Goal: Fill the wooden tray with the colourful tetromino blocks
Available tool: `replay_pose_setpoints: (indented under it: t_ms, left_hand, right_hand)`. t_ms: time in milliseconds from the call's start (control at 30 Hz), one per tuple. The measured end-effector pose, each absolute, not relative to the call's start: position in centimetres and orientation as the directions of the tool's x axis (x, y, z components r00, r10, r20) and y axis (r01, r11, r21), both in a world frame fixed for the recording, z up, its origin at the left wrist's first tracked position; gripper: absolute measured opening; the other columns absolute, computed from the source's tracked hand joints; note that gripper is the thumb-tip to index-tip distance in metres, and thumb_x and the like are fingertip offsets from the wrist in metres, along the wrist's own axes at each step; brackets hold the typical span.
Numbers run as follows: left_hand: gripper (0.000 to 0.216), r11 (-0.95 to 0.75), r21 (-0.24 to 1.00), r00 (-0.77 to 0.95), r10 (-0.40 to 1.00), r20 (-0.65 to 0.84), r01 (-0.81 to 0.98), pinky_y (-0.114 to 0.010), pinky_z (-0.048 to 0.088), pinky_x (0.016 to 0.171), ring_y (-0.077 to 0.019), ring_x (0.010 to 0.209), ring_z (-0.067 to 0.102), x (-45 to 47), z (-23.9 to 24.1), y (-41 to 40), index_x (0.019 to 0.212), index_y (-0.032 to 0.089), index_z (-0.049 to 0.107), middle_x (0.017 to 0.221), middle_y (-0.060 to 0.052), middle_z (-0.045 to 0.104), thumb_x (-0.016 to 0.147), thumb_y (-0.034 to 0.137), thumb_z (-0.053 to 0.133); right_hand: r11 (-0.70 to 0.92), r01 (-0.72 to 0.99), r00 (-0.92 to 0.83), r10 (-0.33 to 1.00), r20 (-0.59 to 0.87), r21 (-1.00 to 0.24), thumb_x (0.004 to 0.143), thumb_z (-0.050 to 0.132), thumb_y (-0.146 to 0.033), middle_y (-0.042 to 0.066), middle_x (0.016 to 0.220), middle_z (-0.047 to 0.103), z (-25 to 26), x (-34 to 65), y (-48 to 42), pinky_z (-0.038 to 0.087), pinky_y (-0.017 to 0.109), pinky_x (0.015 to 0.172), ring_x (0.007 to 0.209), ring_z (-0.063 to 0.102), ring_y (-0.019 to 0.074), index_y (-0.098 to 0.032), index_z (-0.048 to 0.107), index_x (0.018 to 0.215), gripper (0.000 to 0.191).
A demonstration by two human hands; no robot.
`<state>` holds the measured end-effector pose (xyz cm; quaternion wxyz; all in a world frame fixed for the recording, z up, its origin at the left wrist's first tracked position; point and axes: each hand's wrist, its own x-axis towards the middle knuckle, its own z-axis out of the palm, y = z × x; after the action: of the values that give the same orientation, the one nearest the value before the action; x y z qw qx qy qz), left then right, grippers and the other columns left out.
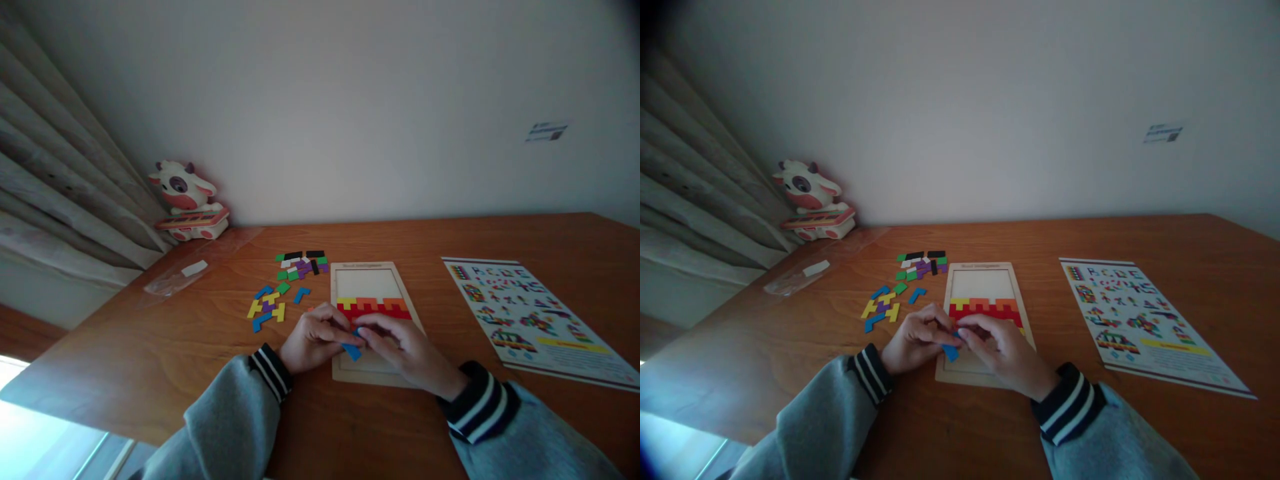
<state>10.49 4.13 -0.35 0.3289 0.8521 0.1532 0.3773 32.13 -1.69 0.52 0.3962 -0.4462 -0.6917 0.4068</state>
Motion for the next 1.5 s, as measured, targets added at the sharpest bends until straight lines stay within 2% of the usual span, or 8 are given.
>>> replay_pose_setpoints:
  t_ms: [200, 333, 433, 600, 833, 1133, 1300, 1500]
  left_hand:
    - [0.020, -0.731, 0.675, 0.658, 0.559, 0.505, 0.103, -0.031, 0.052, 0.083, -0.0169, 0.092, 0.061, 11.0, -0.2, 3.6, 0.108, 0.024, 0.075, 0.098, -0.008, 0.064, 0.093, 0.024, 0.062]
    - [0.028, -0.760, 0.593, 0.628, 0.604, 0.491, 0.267, -0.036, 0.050, 0.092, -0.0197, 0.102, 0.060, 11.1, 0.1, 3.8, 0.120, 0.022, 0.066, 0.109, -0.010, 0.064, 0.094, 0.021, 0.058]
    - [0.024, -0.788, 0.532, 0.664, 0.580, 0.472, 0.310, -0.038, 0.049, 0.094, -0.0205, 0.104, 0.060, 11.2, 0.1, 4.0, 0.116, 0.021, 0.066, 0.112, -0.010, 0.065, 0.094, 0.021, 0.055]
    - [0.021, -0.821, 0.477, 0.730, 0.529, 0.432, 0.313, -0.039, 0.048, 0.097, -0.0216, 0.110, 0.059, 11.2, 0.0, 3.9, 0.110, 0.021, 0.068, 0.120, -0.010, 0.065, 0.094, 0.021, 0.055]
    - [0.019, -0.827, 0.453, 0.753, 0.522, 0.401, 0.332, -0.038, 0.048, 0.098, -0.0212, 0.110, 0.059, 11.1, 0.0, 3.8, 0.106, 0.021, 0.070, 0.119, -0.009, 0.065, 0.094, 0.023, 0.056]
    - [0.020, -0.837, 0.445, 0.779, 0.499, 0.381, 0.319, -0.039, 0.048, 0.097, -0.0215, 0.108, 0.060, 11.1, 0.0, 4.0, 0.107, 0.021, 0.070, 0.117, -0.009, 0.066, 0.095, 0.024, 0.055]
    - [0.021, -0.851, 0.422, 0.789, 0.479, 0.384, 0.312, -0.037, 0.048, 0.097, -0.0207, 0.107, 0.062, 11.2, -0.2, 3.9, 0.107, 0.021, 0.071, 0.117, -0.008, 0.069, 0.095, 0.022, 0.055]
    - [0.021, -0.866, 0.400, 0.802, 0.457, 0.386, 0.301, -0.036, 0.045, 0.100, -0.0189, 0.108, 0.064, 11.2, -0.3, 4.0, 0.108, 0.022, 0.071, 0.117, -0.005, 0.071, 0.095, 0.022, 0.055]
  right_hand:
    - [0.170, 0.185, -0.212, 0.969, 0.130, -0.968, 0.087, 0.063, -0.050, 0.004, 0.086, 0.074, 0.4, 32.7, -1.0, 0.056, 0.029, 0.069, 0.075, 0.069, 0.0175, -0.020, 0.071, 0.096, 0.032]
    - [0.176, 0.239, 0.133, 0.968, 0.212, -0.955, 0.083, 0.065, -0.053, 0.009, 0.096, 0.075, -0.7, 35.6, 1.2, 0.056, 0.036, 0.078, 0.086, 0.070, 0.0223, -0.020, 0.070, 0.100, 0.037]
    - [0.159, 0.384, 0.246, 0.932, 0.267, -0.910, 0.085, 0.062, -0.051, 0.010, 0.102, 0.074, -2.1, 38.1, 3.2, 0.054, 0.041, 0.084, 0.092, 0.069, 0.0254, -0.021, 0.070, 0.102, 0.035]
    - [0.140, 0.571, 0.139, 0.955, 0.263, -0.809, 0.088, 0.057, -0.043, 0.008, 0.099, 0.075, -3.8, 39.6, 5.1, 0.054, 0.039, 0.079, 0.088, 0.069, 0.0245, -0.022, 0.071, 0.103, 0.029]
    - [0.167, 0.665, 0.040, 0.965, 0.258, -0.728, 0.089, 0.055, -0.041, 0.007, 0.089, 0.074, -3.6, 38.9, 5.1, 0.053, 0.034, 0.068, 0.075, 0.067, 0.0209, -0.022, 0.071, 0.103, 0.029]
    - [0.301, 0.785, -0.066, 0.910, 0.409, -0.542, 0.092, 0.051, -0.034, 0.008, 0.104, 0.069, -3.9, 38.9, 4.9, 0.051, 0.041, 0.084, 0.093, 0.066, 0.0237, -0.023, 0.072, 0.104, 0.026]
    - [0.382, 0.821, -0.176, 0.877, 0.448, -0.425, 0.092, 0.056, -0.044, 0.007, 0.117, 0.070, -3.0, 38.1, 3.8, 0.042, 0.048, 0.097, 0.111, 0.062, 0.0269, -0.027, 0.070, 0.110, 0.029]
    - [0.429, 0.822, -0.256, 0.866, 0.430, -0.374, 0.088, 0.061, -0.055, 0.006, 0.117, 0.072, -2.5, 37.9, 3.3, 0.039, 0.050, 0.098, 0.110, 0.064, 0.0280, -0.028, 0.069, 0.112, 0.038]
